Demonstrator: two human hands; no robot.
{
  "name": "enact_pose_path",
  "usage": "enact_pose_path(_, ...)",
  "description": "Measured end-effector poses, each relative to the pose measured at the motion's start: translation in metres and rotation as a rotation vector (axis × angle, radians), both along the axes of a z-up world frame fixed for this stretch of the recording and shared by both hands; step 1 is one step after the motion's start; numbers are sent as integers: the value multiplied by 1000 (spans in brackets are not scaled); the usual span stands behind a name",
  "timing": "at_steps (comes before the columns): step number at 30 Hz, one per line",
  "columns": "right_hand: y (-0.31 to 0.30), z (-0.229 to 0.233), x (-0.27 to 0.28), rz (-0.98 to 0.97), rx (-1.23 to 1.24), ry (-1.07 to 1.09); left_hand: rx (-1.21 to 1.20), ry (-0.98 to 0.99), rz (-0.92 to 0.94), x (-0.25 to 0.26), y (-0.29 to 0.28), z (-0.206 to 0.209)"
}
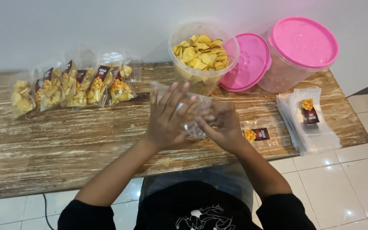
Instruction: A person is packaging chips by transferring them from a large plastic container into small individual plastic bags on a wooden table.
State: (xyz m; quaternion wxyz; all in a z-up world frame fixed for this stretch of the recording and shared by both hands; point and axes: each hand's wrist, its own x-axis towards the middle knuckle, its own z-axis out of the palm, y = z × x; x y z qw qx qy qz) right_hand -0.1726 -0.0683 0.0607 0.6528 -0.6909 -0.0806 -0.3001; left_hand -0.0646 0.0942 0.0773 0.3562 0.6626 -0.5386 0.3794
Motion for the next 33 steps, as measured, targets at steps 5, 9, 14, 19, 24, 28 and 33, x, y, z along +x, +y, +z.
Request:
enact_pose_path(5, -7, 47, -3, -377, -701, -284, -1, 302, -273, -4, 8, 7)
enact_pose_path(9, -25, 81, -9, -359, -1097, -374, 225, 637, -609, 0, 5, 1)
enact_pose_path(14, -30, 143, -8, 30, -1216, -259, 421, 987, -889, -8, 2, -6)
enact_pose_path(19, -30, 166, 0, 304, -1256, -35, 695, 1131, -967, -6, 14, 46)
enact_pose_path(24, -45, 154, 23, 607, -1134, 95, 742, 1218, -1117, 10, 9, 41)
enact_pose_path(28, -33, 142, 38, 523, -1134, 23, 693, 1304, -1113, 21, 8, 12)
enact_pose_path(33, -19, 150, 53, 398, -1401, 7, 353, 1531, -1303, 22, 4, 13)
